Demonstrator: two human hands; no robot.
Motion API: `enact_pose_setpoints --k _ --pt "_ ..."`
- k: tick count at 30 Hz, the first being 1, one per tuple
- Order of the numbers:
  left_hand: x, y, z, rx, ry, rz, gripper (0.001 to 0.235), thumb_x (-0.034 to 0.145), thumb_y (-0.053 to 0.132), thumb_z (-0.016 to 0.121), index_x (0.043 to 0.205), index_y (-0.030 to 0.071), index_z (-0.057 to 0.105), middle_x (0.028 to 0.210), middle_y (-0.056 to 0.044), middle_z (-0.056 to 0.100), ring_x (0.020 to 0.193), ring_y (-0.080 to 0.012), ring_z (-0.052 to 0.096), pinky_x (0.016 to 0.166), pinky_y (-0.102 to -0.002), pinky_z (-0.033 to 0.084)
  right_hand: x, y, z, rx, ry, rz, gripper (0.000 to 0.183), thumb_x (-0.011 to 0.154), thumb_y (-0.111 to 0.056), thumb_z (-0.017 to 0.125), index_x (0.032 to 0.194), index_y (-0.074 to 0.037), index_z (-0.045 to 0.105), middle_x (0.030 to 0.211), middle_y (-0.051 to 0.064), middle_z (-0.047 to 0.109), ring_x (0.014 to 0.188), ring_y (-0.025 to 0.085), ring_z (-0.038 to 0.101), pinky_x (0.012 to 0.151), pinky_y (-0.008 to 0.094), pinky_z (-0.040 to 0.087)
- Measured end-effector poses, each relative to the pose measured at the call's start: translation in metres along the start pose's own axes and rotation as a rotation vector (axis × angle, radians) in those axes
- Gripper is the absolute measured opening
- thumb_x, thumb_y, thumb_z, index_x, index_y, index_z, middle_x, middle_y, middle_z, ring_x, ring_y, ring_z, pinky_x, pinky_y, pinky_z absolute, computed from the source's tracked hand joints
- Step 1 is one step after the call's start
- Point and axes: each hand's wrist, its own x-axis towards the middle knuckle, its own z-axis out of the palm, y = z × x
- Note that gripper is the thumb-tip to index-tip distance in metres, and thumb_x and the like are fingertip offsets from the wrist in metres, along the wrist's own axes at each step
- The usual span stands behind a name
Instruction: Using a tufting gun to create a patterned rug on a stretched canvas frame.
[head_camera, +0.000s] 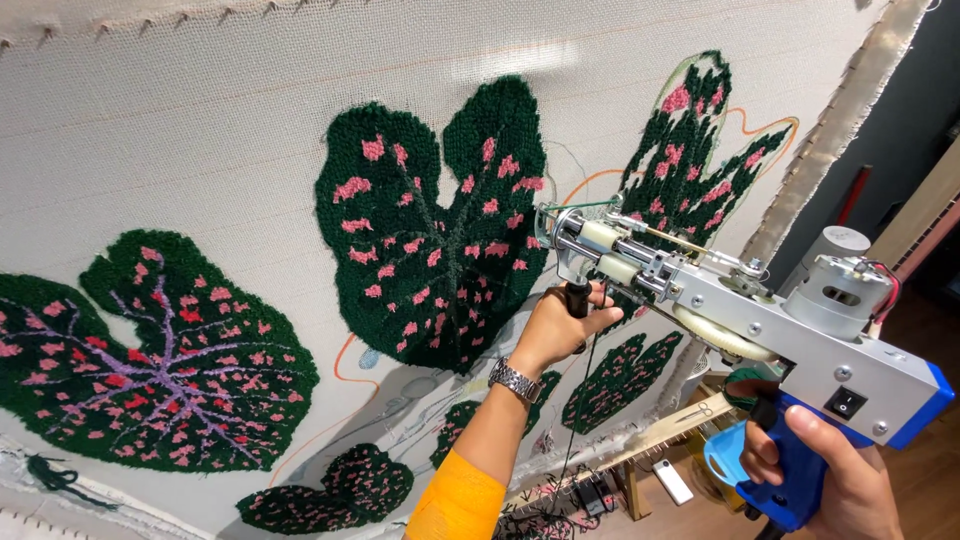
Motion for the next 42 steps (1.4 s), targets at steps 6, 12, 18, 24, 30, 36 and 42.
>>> enact_pose_setpoints --k 6,12,18,24,30,36,42 --pt "0.007 -0.008 0.001 -0.038 0.028 0.032 0.049 0.079 0.033 0.087 0.110 -0.002 0.071 0.098 -0.005 0.078 0.089 -0.0101 0.071 0.085 -0.027 0.055 0.008 -0.006 0.018 -0.087 -0.005 -0.050 0.051 0.095 -0.016 0.064 0.141 0.003 0.052 0.109 0.019 0.068 0.069 0.016 0.051 0.052 0.032 0.043" --pt "0.030 -0.019 -0.004 -0.172 0.149 -0.108 0.033 0.085 0.030 0.083 0.094 0.000 0.073 0.077 -0.001 0.071 0.061 -0.0091 0.060 0.056 -0.029 0.047 0.015 0.004 0.062 -0.399 0.151 0.005 0.035 0.089 -0.016 0.068 0.117 0.007 0.064 0.073 0.011 0.060 0.057 0.020 0.056 0.047 0.035 0.045" --pt "0.042 -0.020 -0.031 -0.048 0.205 -0.198 0.029 0.088 0.028 0.076 0.097 0.000 0.073 0.071 -0.002 0.068 0.050 -0.0108 0.059 0.049 -0.029 0.049 0.019 0.024 0.094 -0.453 0.123 0.013 0.025 0.087 -0.014 0.071 0.103 0.006 0.067 0.063 0.012 0.057 0.050 0.022 0.054 0.046 0.035 0.043" --pt "0.042 -0.011 -0.041 0.088 0.152 -0.152 0.034 0.090 0.033 0.070 0.113 0.008 0.072 0.077 0.000 0.070 0.050 -0.0114 0.059 0.049 -0.031 0.050 0.023 0.035 0.092 -0.319 0.158 0.062 0.024 0.088 -0.013 0.071 0.098 0.009 0.068 0.063 0.011 0.057 0.050 0.022 0.053 0.045 0.036 0.043" --pt "0.051 -0.006 -0.043 0.114 0.136 -0.141 0.037 0.097 0.039 0.070 0.101 0.002 0.072 0.073 -0.004 0.068 0.046 -0.0139 0.054 0.049 -0.031 0.046 0.028 0.035 0.091 -0.311 0.181 0.043 0.024 0.087 -0.013 0.071 0.099 0.008 0.068 0.064 0.013 0.058 0.050 0.022 0.053 0.044 0.036 0.042" --pt "0.051 0.000 -0.044 0.006 0.154 -0.127 0.033 0.092 0.035 0.074 0.099 0.003 0.075 0.070 0.000 0.068 0.046 -0.0107 0.049 0.046 -0.030 0.043 0.030 0.036 0.085 -0.260 0.186 0.077 0.026 0.089 -0.015 0.070 0.101 0.008 0.067 0.067 0.013 0.059 0.051 0.022 0.053 0.046 0.036 0.042" --pt "0.037 0.013 -0.031 -0.133 0.105 -0.158 0.036 0.087 0.027 0.077 0.114 0.004 0.072 0.078 0.002 0.071 0.048 -0.0060 0.050 0.044 -0.027 0.043 0.017 0.036 0.044 -0.179 0.117 0.061 0.035 0.092 -0.018 0.068 0.118 0.004 0.061 0.074 0.013 0.060 0.058 0.022 0.054 0.051 0.037 0.046"
